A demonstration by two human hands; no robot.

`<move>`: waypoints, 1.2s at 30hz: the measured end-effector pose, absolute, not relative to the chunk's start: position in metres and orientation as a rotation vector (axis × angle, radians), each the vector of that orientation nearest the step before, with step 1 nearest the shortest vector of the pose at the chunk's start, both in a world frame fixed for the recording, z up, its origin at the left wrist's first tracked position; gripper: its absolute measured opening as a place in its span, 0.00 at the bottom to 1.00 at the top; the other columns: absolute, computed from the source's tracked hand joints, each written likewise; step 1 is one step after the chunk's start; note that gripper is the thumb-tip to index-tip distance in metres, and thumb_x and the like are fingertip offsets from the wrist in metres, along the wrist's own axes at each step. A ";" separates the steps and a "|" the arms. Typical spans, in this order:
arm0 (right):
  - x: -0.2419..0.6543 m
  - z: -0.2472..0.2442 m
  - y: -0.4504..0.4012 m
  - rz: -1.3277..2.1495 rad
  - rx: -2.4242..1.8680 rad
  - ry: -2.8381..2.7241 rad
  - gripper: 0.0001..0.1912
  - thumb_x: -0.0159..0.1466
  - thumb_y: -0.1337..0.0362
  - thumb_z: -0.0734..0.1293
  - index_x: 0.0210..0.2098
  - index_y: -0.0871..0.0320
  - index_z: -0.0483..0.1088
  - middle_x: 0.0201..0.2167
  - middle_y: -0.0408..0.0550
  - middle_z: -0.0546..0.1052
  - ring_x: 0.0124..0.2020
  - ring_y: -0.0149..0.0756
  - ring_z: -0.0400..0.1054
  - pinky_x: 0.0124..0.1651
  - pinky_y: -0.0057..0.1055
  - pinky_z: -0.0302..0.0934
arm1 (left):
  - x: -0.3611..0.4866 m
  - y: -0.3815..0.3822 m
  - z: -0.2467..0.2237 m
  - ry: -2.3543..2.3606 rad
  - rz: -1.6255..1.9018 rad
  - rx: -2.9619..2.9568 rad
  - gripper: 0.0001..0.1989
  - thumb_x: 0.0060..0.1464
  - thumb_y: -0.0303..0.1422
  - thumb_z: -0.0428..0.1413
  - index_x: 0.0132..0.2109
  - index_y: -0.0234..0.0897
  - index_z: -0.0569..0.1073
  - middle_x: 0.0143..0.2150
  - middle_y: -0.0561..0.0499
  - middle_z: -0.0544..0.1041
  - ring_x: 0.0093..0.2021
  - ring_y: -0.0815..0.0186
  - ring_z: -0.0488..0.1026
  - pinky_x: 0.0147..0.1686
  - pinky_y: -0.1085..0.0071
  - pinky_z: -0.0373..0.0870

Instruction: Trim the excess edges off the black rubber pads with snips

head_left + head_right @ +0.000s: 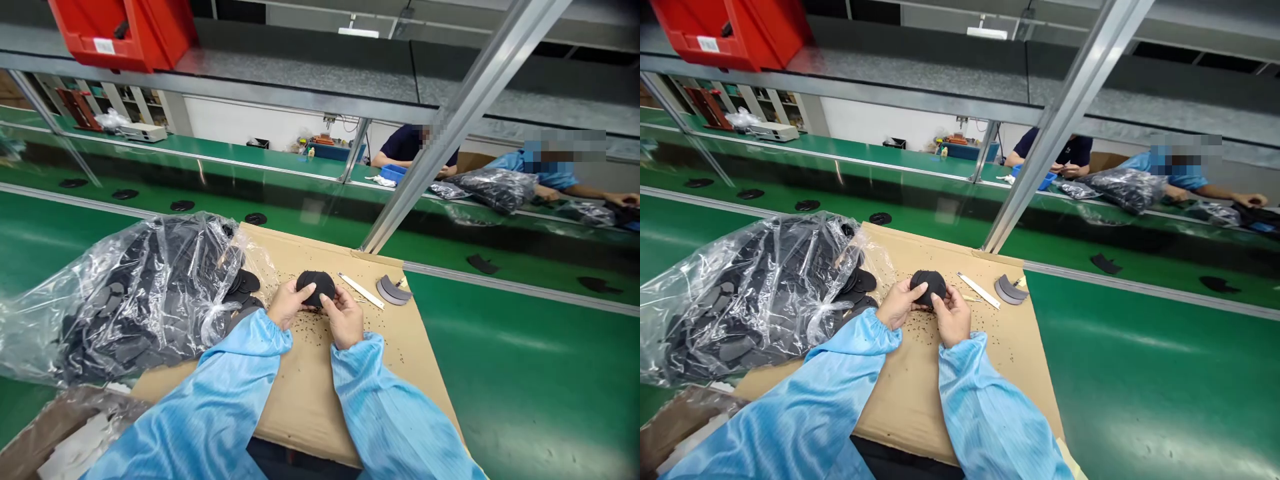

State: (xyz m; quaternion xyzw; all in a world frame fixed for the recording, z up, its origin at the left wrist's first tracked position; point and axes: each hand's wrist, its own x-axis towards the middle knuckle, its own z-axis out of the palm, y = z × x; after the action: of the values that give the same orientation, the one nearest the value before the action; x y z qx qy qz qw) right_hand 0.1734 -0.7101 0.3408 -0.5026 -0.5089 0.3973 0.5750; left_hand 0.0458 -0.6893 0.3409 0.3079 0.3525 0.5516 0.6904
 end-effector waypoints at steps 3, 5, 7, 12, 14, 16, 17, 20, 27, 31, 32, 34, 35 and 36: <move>0.177 0.352 -0.692 0.870 -1.253 -1.238 0.21 0.55 0.54 0.69 0.43 0.61 0.72 0.34 0.53 0.78 0.30 0.40 0.72 0.26 0.33 0.67 | 0.047 -0.687 0.343 0.798 1.366 0.622 0.25 0.39 0.40 0.69 0.42 0.31 0.72 0.39 0.46 0.76 0.35 0.66 0.74 0.32 0.70 0.74; 0.185 0.367 -0.665 0.772 -1.305 -1.307 0.19 0.56 0.56 0.68 0.43 0.62 0.72 0.34 0.53 0.78 0.30 0.40 0.71 0.27 0.33 0.66 | 0.046 -0.684 0.344 0.841 1.490 0.557 0.23 0.41 0.38 0.69 0.42 0.33 0.70 0.39 0.47 0.74 0.37 0.66 0.74 0.33 0.70 0.75; 0.194 0.389 -0.629 0.571 -1.403 -1.421 0.17 0.56 0.61 0.68 0.42 0.64 0.73 0.33 0.53 0.77 0.32 0.40 0.71 0.33 0.35 0.66 | 0.045 -0.681 0.345 0.870 1.567 0.509 0.22 0.42 0.36 0.68 0.42 0.34 0.69 0.38 0.49 0.71 0.37 0.67 0.73 0.34 0.69 0.76; 0.202 0.436 -0.558 -0.006 -1.596 -1.872 0.25 0.59 0.67 0.68 0.56 0.63 0.67 0.41 0.56 0.76 0.42 0.43 0.69 0.44 0.37 0.60 | 0.043 -0.678 0.345 0.879 1.530 0.491 0.22 0.42 0.37 0.68 0.41 0.34 0.69 0.36 0.50 0.70 0.34 0.67 0.73 0.31 0.69 0.75; 0.195 0.434 -0.556 0.007 -1.546 -1.974 0.29 0.57 0.66 0.71 0.57 0.60 0.66 0.43 0.55 0.75 0.44 0.43 0.68 0.44 0.36 0.60 | 0.043 -0.679 0.345 0.876 1.509 0.498 0.22 0.41 0.38 0.68 0.40 0.34 0.69 0.34 0.51 0.70 0.32 0.68 0.73 0.30 0.70 0.75; 0.187 0.421 -0.568 0.025 -1.486 -2.087 0.23 0.54 0.65 0.74 0.50 0.57 0.71 0.42 0.52 0.76 0.43 0.42 0.68 0.43 0.34 0.60 | 0.044 -0.679 0.346 0.872 1.500 0.504 0.23 0.40 0.39 0.68 0.40 0.34 0.69 0.32 0.53 0.70 0.31 0.69 0.72 0.28 0.72 0.74; 0.185 0.412 -0.578 0.038 -1.460 -2.147 0.18 0.54 0.65 0.74 0.44 0.56 0.74 0.40 0.50 0.76 0.41 0.41 0.69 0.42 0.32 0.61 | 0.044 -0.679 0.346 0.870 1.497 0.505 0.24 0.39 0.40 0.68 0.40 0.34 0.69 0.32 0.53 0.70 0.30 0.70 0.72 0.28 0.72 0.74; 0.198 0.385 -0.607 0.067 -1.442 -2.290 0.06 0.58 0.66 0.71 0.36 0.53 0.75 0.37 0.48 0.77 0.38 0.39 0.70 0.41 0.31 0.61 | 0.044 -0.680 0.346 0.864 1.491 0.513 0.25 0.38 0.41 0.69 0.39 0.34 0.69 0.29 0.55 0.70 0.28 0.71 0.72 0.27 0.73 0.74; 0.319 0.371 -0.643 -0.190 -1.963 -1.997 0.24 0.62 0.62 0.63 0.56 0.65 0.65 0.52 0.65 0.70 0.51 0.54 0.65 0.52 0.46 0.59 | 0.043 -0.683 0.347 0.869 1.454 0.545 0.23 0.37 0.41 0.68 0.37 0.33 0.70 0.29 0.54 0.72 0.24 0.72 0.71 0.24 0.74 0.71; 0.358 0.356 -0.661 -0.082 -2.201 -1.835 0.28 0.61 0.54 0.65 0.55 0.64 0.65 0.51 0.62 0.72 0.52 0.52 0.64 0.53 0.43 0.58 | 0.043 -0.687 0.348 0.887 1.427 0.603 0.23 0.37 0.42 0.67 0.37 0.33 0.70 0.30 0.54 0.73 0.24 0.73 0.70 0.23 0.75 0.70; 0.360 0.352 -0.666 -0.063 -2.168 -1.795 0.27 0.60 0.54 0.66 0.54 0.63 0.66 0.50 0.60 0.72 0.52 0.52 0.64 0.54 0.43 0.58 | 0.043 -0.687 0.348 0.896 1.422 0.619 0.24 0.37 0.43 0.67 0.37 0.33 0.70 0.30 0.54 0.73 0.24 0.73 0.70 0.23 0.75 0.69; 0.358 0.349 -0.675 -0.074 -2.025 -1.686 0.25 0.58 0.56 0.67 0.52 0.62 0.68 0.47 0.59 0.74 0.51 0.53 0.65 0.54 0.45 0.58 | 0.043 -0.689 0.347 0.912 1.417 0.646 0.24 0.38 0.43 0.67 0.37 0.33 0.70 0.30 0.54 0.74 0.24 0.73 0.70 0.23 0.76 0.69; 0.354 0.349 -0.679 -0.082 -1.946 -1.633 0.24 0.58 0.58 0.66 0.51 0.63 0.69 0.46 0.60 0.74 0.50 0.53 0.66 0.54 0.47 0.58 | 0.043 -0.689 0.347 0.916 1.414 0.659 0.24 0.38 0.43 0.67 0.38 0.33 0.70 0.30 0.54 0.74 0.24 0.73 0.70 0.23 0.76 0.68; 0.348 0.351 -0.682 -0.080 -1.877 -1.591 0.24 0.58 0.59 0.65 0.51 0.64 0.69 0.45 0.61 0.75 0.49 0.53 0.67 0.54 0.48 0.58 | 0.043 -0.690 0.347 0.917 1.409 0.673 0.24 0.38 0.43 0.67 0.38 0.33 0.70 0.30 0.53 0.74 0.24 0.73 0.70 0.23 0.76 0.68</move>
State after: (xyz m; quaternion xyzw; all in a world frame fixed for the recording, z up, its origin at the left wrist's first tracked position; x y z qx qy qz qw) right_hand 0.3485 -0.6823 0.3507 -0.7188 -0.6093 -0.0305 0.3335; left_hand 0.0430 -0.6900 0.3470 0.2925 0.3983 0.6122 0.6172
